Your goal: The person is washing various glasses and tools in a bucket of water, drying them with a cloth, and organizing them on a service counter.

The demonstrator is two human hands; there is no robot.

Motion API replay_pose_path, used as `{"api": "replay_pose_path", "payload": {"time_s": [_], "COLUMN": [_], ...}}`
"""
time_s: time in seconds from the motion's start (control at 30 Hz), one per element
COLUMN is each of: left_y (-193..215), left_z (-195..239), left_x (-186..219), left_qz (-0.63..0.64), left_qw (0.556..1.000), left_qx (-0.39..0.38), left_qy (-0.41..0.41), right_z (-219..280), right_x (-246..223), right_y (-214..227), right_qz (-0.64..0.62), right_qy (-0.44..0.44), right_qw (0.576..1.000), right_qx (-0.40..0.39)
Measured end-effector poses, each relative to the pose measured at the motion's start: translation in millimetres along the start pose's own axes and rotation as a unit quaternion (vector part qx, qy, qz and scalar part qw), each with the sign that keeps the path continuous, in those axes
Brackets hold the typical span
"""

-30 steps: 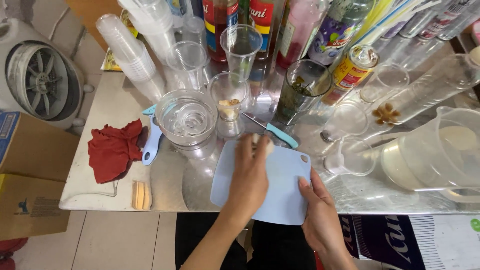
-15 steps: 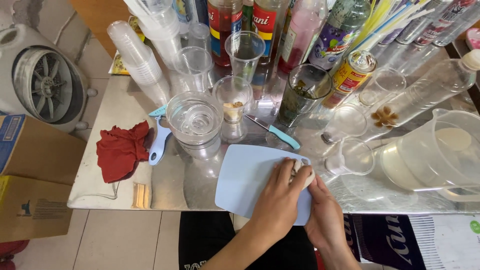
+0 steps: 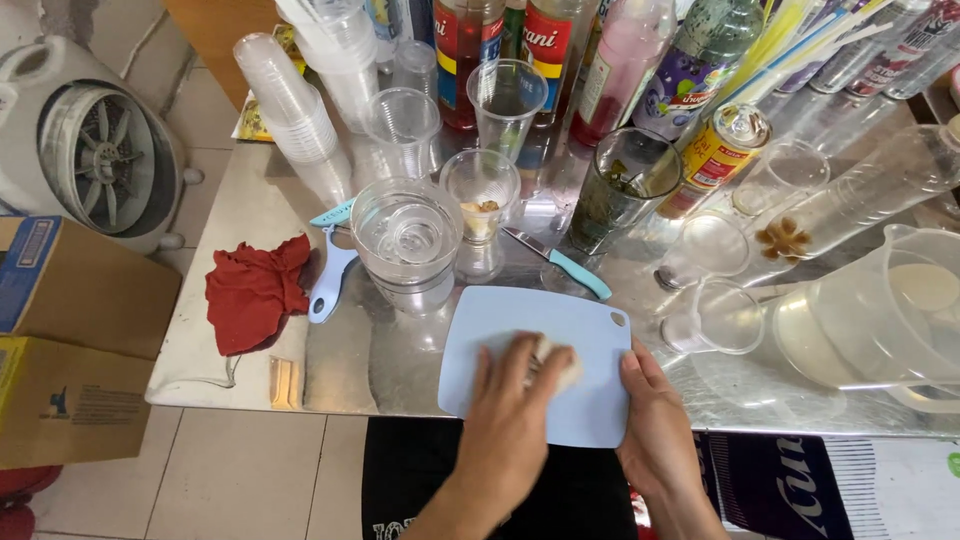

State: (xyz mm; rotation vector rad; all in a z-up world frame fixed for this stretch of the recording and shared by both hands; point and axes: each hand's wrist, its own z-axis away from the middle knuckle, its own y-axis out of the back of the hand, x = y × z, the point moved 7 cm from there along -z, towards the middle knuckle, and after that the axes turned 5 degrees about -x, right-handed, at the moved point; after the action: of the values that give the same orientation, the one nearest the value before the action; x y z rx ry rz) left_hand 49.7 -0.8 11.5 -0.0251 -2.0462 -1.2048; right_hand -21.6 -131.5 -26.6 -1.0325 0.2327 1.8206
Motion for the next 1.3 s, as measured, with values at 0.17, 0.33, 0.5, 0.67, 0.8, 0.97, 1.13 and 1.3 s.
{"api": "replay_pose_path", "payload": {"time_s": [0.17,0.33,0.5,0.67,0.8,0.97,1.13,1.3], "left_y": [11,2,-24,-12,-8,-1,-9,-23], "left_z": [-17,-44,-57,-34,-5,0,-45,-40], "left_x": [-25,-33,-18,40,22,-37,-38,13], "left_qz": [-0.069,-0.073,0.001,0.079,0.088,-0.001,0.034,0.070], "left_qw": [0.992,0.988,0.994,0.994,0.994,0.996,0.995,0.998], "left_qx": [0.047,0.091,0.071,0.047,-0.011,-0.032,0.050,0.007], "left_qy": [0.093,0.099,0.084,-0.065,-0.059,0.079,0.075,0.006], "right_z": [12,20,10,14,8,14,19,2], "right_x": [-5,-8,0,-9,-1,-4,-8,3], "right_y": [-6,-14,-3,-9,-2,-6,-13,3], "right_qz": [0.024,0.042,0.036,0.011,-0.008,0.038,0.061,-0.003], "right_qy": [-0.024,-0.019,0.006,0.038,0.038,0.016,0.022,0.080], "right_qw": [0.999,0.998,0.997,0.998,0.999,0.998,0.997,0.996], "right_qx": [0.040,0.053,0.073,0.042,0.038,0.049,0.036,0.031]}}
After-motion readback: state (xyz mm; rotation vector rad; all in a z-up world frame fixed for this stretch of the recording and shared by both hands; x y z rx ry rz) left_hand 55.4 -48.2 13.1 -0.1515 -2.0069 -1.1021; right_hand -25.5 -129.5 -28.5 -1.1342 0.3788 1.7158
